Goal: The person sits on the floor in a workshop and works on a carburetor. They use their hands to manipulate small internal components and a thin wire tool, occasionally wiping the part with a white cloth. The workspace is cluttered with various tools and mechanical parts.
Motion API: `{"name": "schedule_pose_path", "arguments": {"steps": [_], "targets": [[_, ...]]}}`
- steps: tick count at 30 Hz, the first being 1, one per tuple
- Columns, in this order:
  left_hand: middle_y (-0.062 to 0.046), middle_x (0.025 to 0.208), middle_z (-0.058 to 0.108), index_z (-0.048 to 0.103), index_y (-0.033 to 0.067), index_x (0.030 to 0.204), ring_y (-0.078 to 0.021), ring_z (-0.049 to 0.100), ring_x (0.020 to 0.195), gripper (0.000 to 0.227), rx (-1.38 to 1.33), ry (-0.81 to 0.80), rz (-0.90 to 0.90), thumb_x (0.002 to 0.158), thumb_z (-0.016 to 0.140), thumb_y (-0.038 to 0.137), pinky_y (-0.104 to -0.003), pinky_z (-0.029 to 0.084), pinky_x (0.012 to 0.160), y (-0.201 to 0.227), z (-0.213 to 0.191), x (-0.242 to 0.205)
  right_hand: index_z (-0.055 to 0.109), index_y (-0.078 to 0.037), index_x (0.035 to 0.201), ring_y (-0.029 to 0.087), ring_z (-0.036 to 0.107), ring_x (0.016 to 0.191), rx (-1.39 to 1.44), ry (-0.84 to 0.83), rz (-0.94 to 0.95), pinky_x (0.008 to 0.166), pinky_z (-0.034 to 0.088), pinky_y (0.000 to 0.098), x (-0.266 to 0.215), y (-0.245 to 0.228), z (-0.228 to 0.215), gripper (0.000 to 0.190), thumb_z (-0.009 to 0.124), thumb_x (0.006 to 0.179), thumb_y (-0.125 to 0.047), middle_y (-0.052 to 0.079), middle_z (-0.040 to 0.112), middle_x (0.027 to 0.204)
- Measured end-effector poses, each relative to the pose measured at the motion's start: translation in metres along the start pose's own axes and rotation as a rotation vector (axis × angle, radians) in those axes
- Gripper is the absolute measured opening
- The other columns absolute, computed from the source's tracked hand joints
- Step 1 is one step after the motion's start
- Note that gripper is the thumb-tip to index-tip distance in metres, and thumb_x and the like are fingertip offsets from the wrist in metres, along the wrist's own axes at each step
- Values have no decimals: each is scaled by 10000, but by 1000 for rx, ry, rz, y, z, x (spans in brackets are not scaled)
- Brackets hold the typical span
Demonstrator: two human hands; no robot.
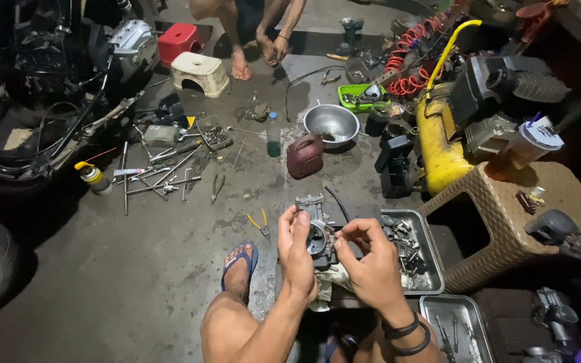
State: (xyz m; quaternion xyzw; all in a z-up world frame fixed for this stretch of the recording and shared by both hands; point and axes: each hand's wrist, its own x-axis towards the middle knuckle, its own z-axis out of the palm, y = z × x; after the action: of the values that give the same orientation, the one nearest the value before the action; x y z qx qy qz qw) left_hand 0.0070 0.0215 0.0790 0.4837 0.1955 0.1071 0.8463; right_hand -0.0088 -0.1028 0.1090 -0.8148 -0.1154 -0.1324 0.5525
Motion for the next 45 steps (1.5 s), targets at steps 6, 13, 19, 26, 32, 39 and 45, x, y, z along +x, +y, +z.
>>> {"name": "schedule_pose_path", "arguments": {"steps": [6, 13, 19, 26, 32, 39, 45], "targets": [[-98, 1236, 615, 510, 79, 1398, -173, 573, 1200, 640, -7, -9, 26, 870, 610, 428, -335, 441, 1088, 5, 2, -4, 629, -77, 980, 152, 729, 864, -1, -18, -25, 841, 620, 278, 0, 1, -1, 125, 680, 869, -51, 59, 743, 930], [-66, 1192, 606, 542, 94, 1368, -147, 562, 1124, 582, 7, 7, 50, 883, 621, 406, -296, 441, 1016, 0, 1, -1, 640, -82, 957, 151, 721, 855, -43, -41, -21, 821, 626, 278, 1, 2, -2, 91, 670, 873, -67, 44, 735, 921], [-78, 1245, 612, 531, 95, 1383, -162, 562, 1204, 617, 4, 17, 19, 868, 624, 420, -314, 433, 1069, 4, 2, -4, 654, -90, 953, 155, 721, 832, -73, -51, -18, 817, 629, 284, 2, 4, -2, 82, 672, 873, -93, 35, 734, 902], [-96, 1326, 618, 538, 102, 1395, -160, 569, 1266, 625, 19, 15, -21, 868, 618, 429, -309, 430, 1076, 6, 5, -6, 655, -103, 962, 144, 695, 809, -93, -1, -29, 785, 572, 288, 1, 7, 0, 102, 684, 865, -105, 20, 737, 880], [-86, 1369, 607, 540, 117, 1392, -157, 545, 1315, 624, 41, 18, -49, 864, 615, 442, -316, 414, 1105, 14, 5, -9, 659, -102, 972, 149, 695, 815, -90, -16, -17, 789, 577, 293, 1, 7, 0, 104, 673, 870, -109, 23, 736, 886], [-88, 1359, 631, 550, 128, 1386, -162, 554, 1317, 625, 56, 23, -74, 853, 626, 445, -318, 409, 1103, 15, 4, -9, 671, -105, 984, 147, 687, 813, -115, -11, -34, 781, 559, 294, 1, 7, 1, 113, 674, 871, -111, 18, 731, 888], [-70, 1286, 627, 561, 128, 1366, -148, 552, 1251, 611, 78, 23, -74, 854, 623, 457, -309, 404, 1081, 14, 4, -10, 673, -104, 974, 145, 676, 800, -112, -13, -26, 776, 558, 293, 1, 7, 1, 99, 669, 875, -112, 19, 728, 889]]}}
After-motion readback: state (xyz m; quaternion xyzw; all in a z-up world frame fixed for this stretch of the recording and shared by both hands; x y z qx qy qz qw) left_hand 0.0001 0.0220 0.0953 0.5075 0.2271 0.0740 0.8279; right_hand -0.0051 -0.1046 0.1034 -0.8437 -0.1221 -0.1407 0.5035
